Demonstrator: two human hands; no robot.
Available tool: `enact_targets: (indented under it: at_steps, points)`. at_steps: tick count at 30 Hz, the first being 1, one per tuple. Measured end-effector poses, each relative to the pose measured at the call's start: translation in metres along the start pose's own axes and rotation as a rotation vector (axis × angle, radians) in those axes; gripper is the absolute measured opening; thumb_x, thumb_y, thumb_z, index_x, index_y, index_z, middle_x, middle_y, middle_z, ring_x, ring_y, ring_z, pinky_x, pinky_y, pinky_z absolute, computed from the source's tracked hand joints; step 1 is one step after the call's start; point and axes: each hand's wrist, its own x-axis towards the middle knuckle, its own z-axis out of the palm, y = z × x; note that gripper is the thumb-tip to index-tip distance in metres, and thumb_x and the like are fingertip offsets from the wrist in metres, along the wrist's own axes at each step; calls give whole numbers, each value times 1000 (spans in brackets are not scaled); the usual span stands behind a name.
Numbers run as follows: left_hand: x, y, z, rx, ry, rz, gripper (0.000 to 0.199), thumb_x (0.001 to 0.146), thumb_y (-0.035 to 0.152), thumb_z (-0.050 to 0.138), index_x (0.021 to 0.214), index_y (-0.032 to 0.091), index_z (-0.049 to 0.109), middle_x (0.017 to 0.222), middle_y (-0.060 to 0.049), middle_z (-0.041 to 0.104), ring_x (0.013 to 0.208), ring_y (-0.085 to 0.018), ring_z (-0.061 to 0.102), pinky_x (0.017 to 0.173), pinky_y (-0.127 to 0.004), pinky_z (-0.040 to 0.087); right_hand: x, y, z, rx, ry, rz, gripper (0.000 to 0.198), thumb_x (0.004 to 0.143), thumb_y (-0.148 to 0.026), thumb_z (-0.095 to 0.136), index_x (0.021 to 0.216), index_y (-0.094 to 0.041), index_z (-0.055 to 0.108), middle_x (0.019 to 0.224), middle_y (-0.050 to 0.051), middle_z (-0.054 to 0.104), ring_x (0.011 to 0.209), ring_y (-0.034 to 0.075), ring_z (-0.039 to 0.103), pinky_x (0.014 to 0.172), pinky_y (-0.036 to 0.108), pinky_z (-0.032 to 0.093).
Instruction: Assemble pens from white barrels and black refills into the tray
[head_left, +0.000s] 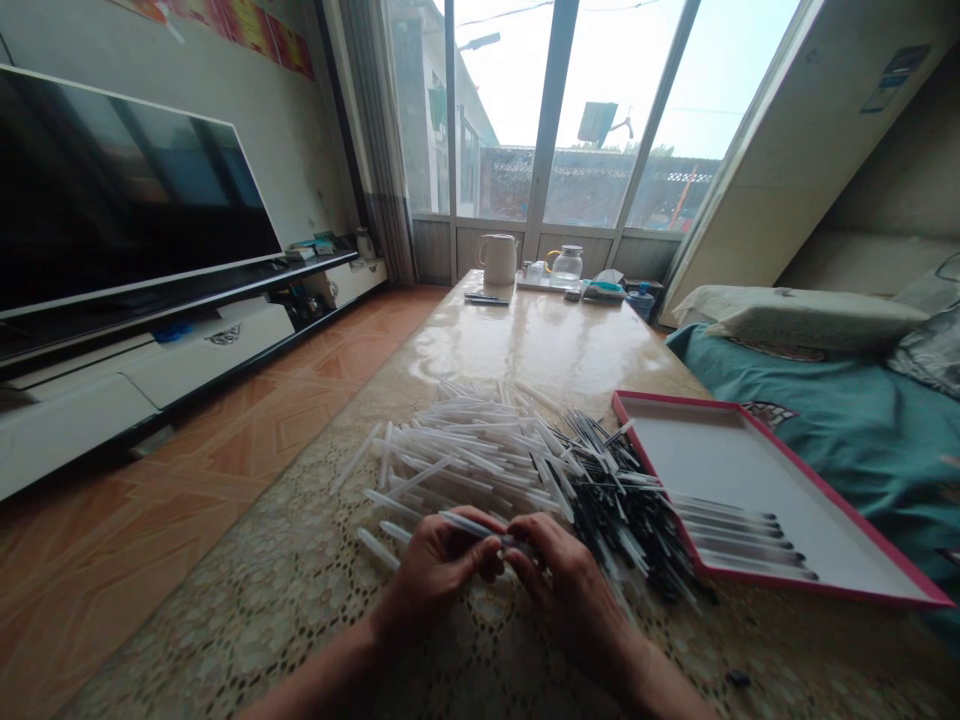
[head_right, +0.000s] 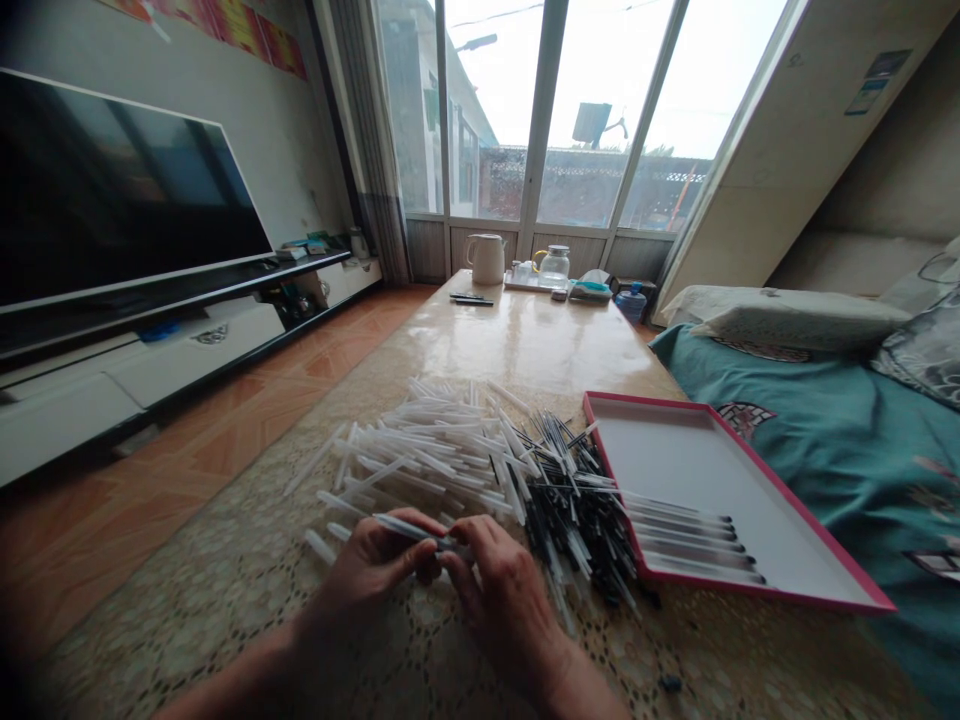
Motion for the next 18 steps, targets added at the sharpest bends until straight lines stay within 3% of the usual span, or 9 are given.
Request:
enact_targets:
  at_steps: [3,6,9,13,18]
  points:
    - [0,-1,0,44,30,30,25,76,30,73,96,15,68,65,-3,68,56,-16,63,55,-25,50,0,5,2,-10,-33,-7,20,97,-24,40,96,-20,60,86,5,62,76,16,61,69,24,48]
    - [3,6,-11,148,190,99,29,79,31,69,106,18,65,81,-5,70,61,-17,66,57,-28,52,0,11,3,-19,60,38,21,97,-23,39,94,-19,59,83,5,63,74,16,61,67,25,47]
    - [6,17,-31,482,298,208,11,79,27,67,87,19,70,83,-5,70,74,-20,67,69,-29,52,-1,15,3,-13,164,78,22,97,-27,39,90,-19,58,79,5,63,71,17,60,63,24,46]
    - [7,27,-54,911,208,284,9,77,19,64,79,22,73,79,-4,69,79,-22,62,74,-31,47,0,17,1,-11,216,121,26,97,-31,39,86,-18,59,76,5,65,67,17,60,59,24,45]
    - [5,24,-56,1117,119,234,20,72,13,65,88,22,72,90,-6,68,90,-26,58,81,-35,45,0,17,1,-19,209,150,25,96,-31,41,85,-18,59,75,5,66,65,17,60,58,24,45]
